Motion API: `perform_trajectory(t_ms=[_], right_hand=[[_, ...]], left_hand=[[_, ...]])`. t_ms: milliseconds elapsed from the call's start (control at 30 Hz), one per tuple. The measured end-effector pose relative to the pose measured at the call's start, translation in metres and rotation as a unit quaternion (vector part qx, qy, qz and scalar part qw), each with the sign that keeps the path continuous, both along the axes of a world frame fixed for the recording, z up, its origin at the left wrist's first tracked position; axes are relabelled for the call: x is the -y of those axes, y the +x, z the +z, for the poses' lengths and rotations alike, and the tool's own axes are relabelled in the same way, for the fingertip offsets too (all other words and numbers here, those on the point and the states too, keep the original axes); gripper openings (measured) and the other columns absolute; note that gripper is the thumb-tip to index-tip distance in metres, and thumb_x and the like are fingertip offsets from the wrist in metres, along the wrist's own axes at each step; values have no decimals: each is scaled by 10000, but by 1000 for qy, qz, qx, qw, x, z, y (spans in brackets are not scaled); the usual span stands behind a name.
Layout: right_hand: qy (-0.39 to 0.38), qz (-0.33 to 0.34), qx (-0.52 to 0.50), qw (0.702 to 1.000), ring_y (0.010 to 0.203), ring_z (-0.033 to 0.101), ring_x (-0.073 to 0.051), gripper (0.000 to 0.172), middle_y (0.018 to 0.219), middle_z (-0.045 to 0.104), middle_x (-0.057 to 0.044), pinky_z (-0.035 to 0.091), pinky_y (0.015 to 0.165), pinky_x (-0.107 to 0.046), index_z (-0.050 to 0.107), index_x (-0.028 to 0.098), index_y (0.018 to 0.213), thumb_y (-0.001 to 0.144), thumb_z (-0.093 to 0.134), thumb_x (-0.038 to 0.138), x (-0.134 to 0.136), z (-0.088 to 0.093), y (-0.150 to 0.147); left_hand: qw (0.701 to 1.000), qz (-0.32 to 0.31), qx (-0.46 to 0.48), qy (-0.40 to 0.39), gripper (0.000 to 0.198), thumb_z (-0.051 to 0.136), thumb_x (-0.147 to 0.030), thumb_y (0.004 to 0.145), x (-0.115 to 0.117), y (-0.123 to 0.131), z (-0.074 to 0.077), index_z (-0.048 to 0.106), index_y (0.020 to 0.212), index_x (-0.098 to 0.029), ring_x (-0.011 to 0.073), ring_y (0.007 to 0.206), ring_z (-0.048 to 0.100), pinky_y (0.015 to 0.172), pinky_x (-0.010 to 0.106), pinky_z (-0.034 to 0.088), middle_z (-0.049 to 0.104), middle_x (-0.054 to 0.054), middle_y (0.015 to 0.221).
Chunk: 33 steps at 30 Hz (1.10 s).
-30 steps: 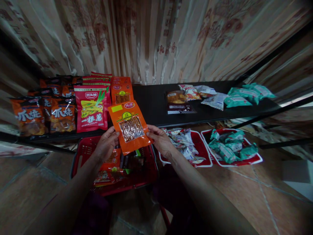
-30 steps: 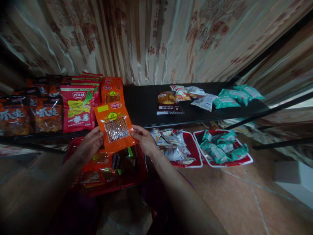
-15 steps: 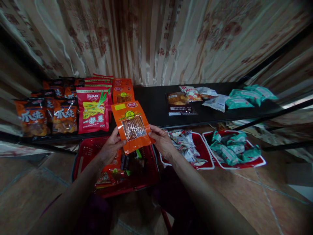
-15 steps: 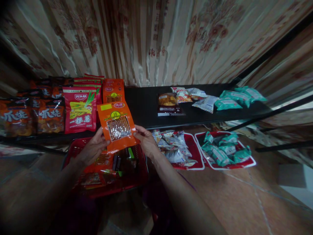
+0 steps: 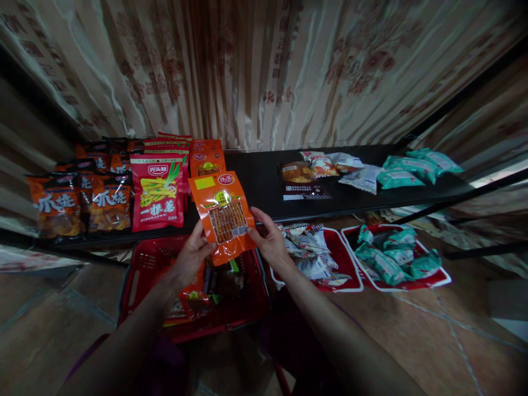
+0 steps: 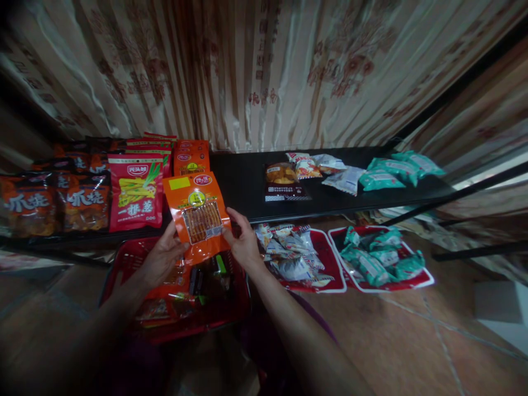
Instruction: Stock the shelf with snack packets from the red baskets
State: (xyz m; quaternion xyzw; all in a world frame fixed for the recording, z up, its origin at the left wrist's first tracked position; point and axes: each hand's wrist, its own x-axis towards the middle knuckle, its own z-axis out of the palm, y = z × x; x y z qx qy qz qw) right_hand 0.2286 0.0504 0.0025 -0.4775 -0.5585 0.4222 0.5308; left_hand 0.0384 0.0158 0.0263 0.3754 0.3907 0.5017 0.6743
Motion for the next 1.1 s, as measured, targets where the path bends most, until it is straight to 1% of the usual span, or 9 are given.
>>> perform_trajectory(t_ms=[100, 167, 300, 467, 567, 767, 867, 1000, 1100], right_hand=[[110, -22, 153, 982, 1201, 457, -223, 396, 1282, 556, -29, 362, 1017, -433, 609, 312, 1164, 785, 577, 205, 4, 4, 2], [156, -32, 208, 965, 1210, 444, -230, 402, 1283, 561, -21, 320, 1052, -457, 618, 322, 1160, 791, 555, 174, 6, 7, 1], [168, -17, 236, 957, 1214, 439, -240, 421, 1270, 580, -10, 329, 1048, -480, 595, 341, 1198, 813, 528, 184, 10, 9, -3], [145, 41, 223, 963, 1222, 469, -229, 421, 1341, 529, -38, 352, 1042, -449, 510, 318, 1299, 879, 490, 282, 17, 11, -8], [138, 99, 207, 963, 1301, 402, -230, 472, 1421, 442, -39, 321, 1072, -434, 419, 310, 1368, 902, 467, 362, 23, 16, -7], [136, 206, 141, 959, 1382, 258, -266, 745, 1523, 251, -37, 230, 1123, -441, 193, 287, 1462, 839, 458, 598, 27, 19, -6], [108, 217, 127, 962, 1392, 231, -272, 852, 1532, 219, -54, 215, 1129, -448, 147, 270, 1471, 791, 566, 568, 28, 19, -7], [61, 208, 65, 974, 1360, 313, -243, 713, 1499, 310, -41, 251, 1118, -422, 220, 286, 1455, 848, 544, 475, 31, 21, -8], [-2, 165, -11, 986, 1290, 424, -217, 534, 1403, 468, -15, 302, 1095, -377, 410, 308, 1371, 871, 517, 463, 31, 20, -9]], left_hand=[[1000, -4, -4, 6, 718, 703, -233, 716, 1, 2, 1, 376, 1353, -275, 250, 1060, 608, 876, 350, 486, 638, 68, 1197], [1000, -10, -2, 10, 740, 702, -234, 722, 2, 3, 0, 350, 1372, -279, 249, 1069, 604, 891, 354, 479, 629, 66, 1213], [1000, -15, 1, 19, 754, 708, -254, 722, 5, 7, -2, 346, 1382, -305, 245, 1094, 591, 916, 354, 470, 610, 53, 1245], [999, -29, -6, 43, 739, 692, -273, 745, 11, 12, 0, 340, 1394, -293, 245, 1182, 527, 974, 354, 437, 539, 59, 1334], [998, -32, -25, 46, 725, 681, -270, 758, 19, 15, 1, 345, 1400, -289, 250, 1217, 494, 991, 352, 427, 513, 58, 1362], [994, -66, -61, 68, 690, 648, -289, 787, 29, 14, -4, 338, 1401, -351, 251, 1200, 506, 910, 325, 480, 371, 49, 1471], [990, -78, -85, 83, 645, 627, -292, 805, 28, 11, -3, 359, 1389, -360, 244, 1200, 503, 938, 324, 453, 361, 34, 1478], [986, -77, -128, 75, 548, 606, -336, 816, 26, 8, 1, 449, 1341, -342, 253, 1180, 514, 901, 308, 460, 391, 33, 1460], [977, -74, -169, 105, 515, 586, -336, 826, 26, 8, 2, 467, 1328, -343, 259, 1181, 508, 843, 299, 485, 395, 41, 1451]])
